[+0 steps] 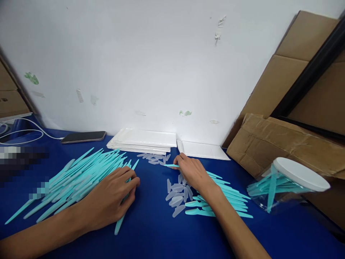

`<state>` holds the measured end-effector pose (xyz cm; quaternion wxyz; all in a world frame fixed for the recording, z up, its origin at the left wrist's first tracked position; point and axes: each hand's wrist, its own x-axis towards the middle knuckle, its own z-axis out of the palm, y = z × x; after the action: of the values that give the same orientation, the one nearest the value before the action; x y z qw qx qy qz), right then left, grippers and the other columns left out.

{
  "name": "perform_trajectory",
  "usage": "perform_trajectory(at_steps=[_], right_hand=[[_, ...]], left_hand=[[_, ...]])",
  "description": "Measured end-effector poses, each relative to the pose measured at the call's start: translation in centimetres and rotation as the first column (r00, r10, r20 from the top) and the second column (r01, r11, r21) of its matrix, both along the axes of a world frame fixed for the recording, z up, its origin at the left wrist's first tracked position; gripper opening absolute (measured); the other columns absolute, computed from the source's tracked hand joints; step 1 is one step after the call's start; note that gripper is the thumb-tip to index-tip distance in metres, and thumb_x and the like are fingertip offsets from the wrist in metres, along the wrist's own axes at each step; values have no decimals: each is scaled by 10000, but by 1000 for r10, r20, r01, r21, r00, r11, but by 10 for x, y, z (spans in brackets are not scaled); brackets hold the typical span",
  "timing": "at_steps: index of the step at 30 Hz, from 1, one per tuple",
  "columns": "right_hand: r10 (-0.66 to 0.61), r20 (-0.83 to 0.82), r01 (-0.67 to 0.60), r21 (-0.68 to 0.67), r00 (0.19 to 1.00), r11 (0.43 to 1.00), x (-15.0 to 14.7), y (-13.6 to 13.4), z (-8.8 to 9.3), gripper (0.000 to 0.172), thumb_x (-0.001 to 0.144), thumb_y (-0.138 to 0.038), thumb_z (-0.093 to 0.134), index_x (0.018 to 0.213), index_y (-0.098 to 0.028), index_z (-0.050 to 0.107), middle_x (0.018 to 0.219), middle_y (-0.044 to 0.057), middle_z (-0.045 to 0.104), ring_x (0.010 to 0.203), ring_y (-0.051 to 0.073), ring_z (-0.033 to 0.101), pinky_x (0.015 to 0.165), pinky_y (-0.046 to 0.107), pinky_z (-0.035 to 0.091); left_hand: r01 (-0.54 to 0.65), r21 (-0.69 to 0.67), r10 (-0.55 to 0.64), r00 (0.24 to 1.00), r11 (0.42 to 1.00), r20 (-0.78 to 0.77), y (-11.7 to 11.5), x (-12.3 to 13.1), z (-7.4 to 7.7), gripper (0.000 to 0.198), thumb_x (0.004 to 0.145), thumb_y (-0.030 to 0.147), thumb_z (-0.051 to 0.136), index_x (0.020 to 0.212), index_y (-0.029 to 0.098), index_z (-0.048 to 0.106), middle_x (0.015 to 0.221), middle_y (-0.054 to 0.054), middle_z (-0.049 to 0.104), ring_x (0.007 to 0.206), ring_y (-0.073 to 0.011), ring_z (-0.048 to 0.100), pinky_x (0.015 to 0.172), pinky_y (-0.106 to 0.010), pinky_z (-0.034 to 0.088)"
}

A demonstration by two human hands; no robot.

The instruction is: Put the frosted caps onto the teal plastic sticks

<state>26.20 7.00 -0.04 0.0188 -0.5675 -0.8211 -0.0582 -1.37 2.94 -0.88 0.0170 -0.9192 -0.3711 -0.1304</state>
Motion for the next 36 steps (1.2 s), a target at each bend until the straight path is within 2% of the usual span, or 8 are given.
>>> perform_trajectory(at_steps=[10, 15, 18, 21, 26, 31, 34, 36], right_hand=[[46, -52, -45, 28, 998, 999, 0, -2, 2, 169, 978, -135, 453, 1081, -217, 560, 1053, 43, 663, 752, 186, 637, 588, 291, 348], [146, -163, -133, 86, 976, 987, -17, -17, 12, 306, 923, -62, 423, 1146, -261, 488, 1008, 4, 696, 728, 181, 639, 618, 274, 372], [263, -235, -255, 64, 936, 965, -36, -31, 18, 419, 838, 21, 391, 1137, -258, 481, 1074, 12, 694, 846, 177, 671, 619, 251, 380], [350, -246, -346, 63, 904, 936, -51, -40, 21, 438, 812, 45, 374, 1115, -240, 510, 1049, 19, 691, 867, 165, 669, 573, 241, 338], [367, -220, -359, 79, 904, 930, -53, -41, 20, 397, 842, 30, 391, 1104, -235, 529, 944, 3, 674, 718, 138, 614, 523, 248, 270], [302, -321, -290, 87, 897, 953, -39, -35, 17, 150, 957, -211, 556, 1080, -253, 482, 1030, -7, 641, 696, 137, 561, 598, 257, 364], [236, -348, -223, 76, 907, 972, -33, -32, 18, 209, 984, -433, 553, 1050, -248, 480, 1025, 0, 613, 653, 132, 517, 607, 267, 395], [234, -320, -217, 88, 918, 972, -31, -30, 19, 229, 1014, -466, 481, 1009, -237, 491, 995, 8, 592, 643, 128, 504, 590, 262, 388]], left_hand=[[28, 36, -31, 995, 999, 97, 0, -1, -1, 261, 956, 128, 372, 949, 163, 630, 919, -87, 606, 896, -253, 558, 816, -456, 501], [12, 155, -45, 977, 988, 210, 3, -2, -9, 332, 1000, 160, 389, 1299, 190, 529, 1088, -92, 639, 1007, -256, 592, 882, -450, 519], [12, 204, -68, 960, 979, 273, 8, -2, -13, 414, 1025, 204, 418, 1439, 219, 408, 1200, -93, 640, 1061, -245, 612, 872, -409, 541], [55, 236, -135, 932, 970, 337, 12, -3, -15, 328, 1022, 211, 469, 1348, 216, 504, 1111, -71, 682, 957, -208, 656, 778, -343, 561], [90, 277, -203, 889, 957, 412, 16, -5, -16, 175, 985, 152, 545, 1124, 210, 635, 956, -32, 714, 815, -159, 678, 699, -279, 562], [20, 312, -162, 884, 950, 438, 18, -6, -15, 157, 988, 183, 549, 1101, 194, 657, 942, -41, 735, 816, -168, 704, 705, -285, 577], [-23, 334, -141, 879, 942, 455, 20, -8, -15, 174, 992, 195, 546, 1116, 202, 668, 925, -33, 746, 807, -164, 713, 700, -275, 578], [-37, 326, -127, 875, 945, 468, 21, -8, -16, 180, 993, 199, 546, 1118, 209, 675, 925, -28, 751, 806, -161, 717, 694, -269, 579]])
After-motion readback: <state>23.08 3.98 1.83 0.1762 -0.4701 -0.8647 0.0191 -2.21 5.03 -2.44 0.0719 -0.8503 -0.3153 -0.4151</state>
